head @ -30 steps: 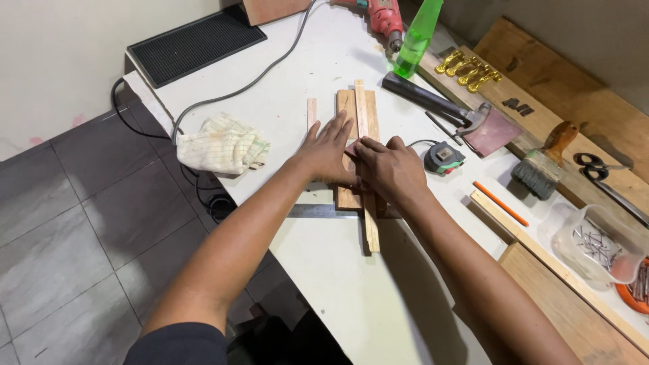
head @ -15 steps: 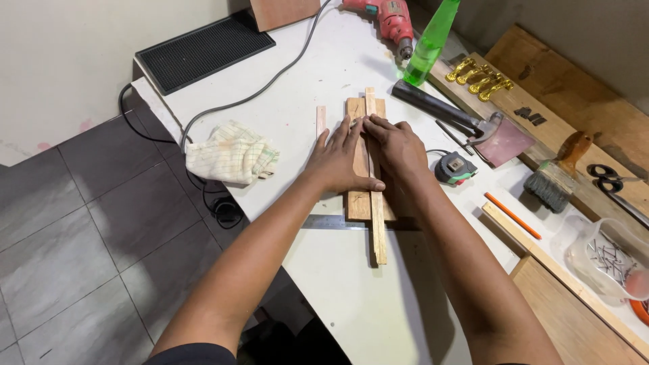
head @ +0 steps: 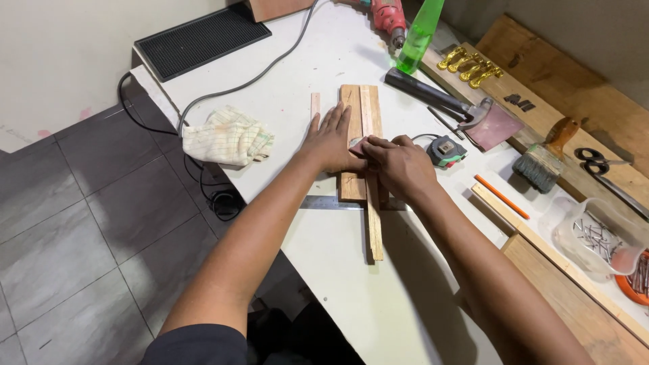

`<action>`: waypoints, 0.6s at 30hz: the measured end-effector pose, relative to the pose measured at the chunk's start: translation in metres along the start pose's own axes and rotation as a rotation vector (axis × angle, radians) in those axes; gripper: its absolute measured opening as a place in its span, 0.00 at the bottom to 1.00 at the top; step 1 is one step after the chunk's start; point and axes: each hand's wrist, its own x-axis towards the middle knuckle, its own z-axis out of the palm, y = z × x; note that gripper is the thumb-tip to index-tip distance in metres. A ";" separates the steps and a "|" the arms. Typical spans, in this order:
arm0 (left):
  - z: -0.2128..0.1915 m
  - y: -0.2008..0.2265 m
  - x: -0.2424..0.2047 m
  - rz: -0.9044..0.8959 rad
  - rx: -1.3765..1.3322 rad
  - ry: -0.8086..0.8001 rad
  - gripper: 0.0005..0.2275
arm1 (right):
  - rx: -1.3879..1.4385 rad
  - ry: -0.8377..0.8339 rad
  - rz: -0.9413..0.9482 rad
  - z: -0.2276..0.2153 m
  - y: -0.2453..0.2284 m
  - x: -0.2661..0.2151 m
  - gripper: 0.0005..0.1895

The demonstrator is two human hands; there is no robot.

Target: Measure and mark wood strips to construct a small picture frame.

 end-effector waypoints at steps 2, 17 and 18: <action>-0.012 0.006 -0.008 -0.035 0.040 -0.040 0.65 | -0.072 0.020 -0.028 0.004 0.004 -0.001 0.26; -0.026 0.009 -0.013 -0.057 0.040 -0.115 0.72 | -0.133 0.103 0.088 0.029 0.031 0.101 0.22; -0.026 0.011 -0.014 -0.056 0.041 -0.126 0.71 | -0.132 0.110 0.083 0.029 0.028 0.097 0.22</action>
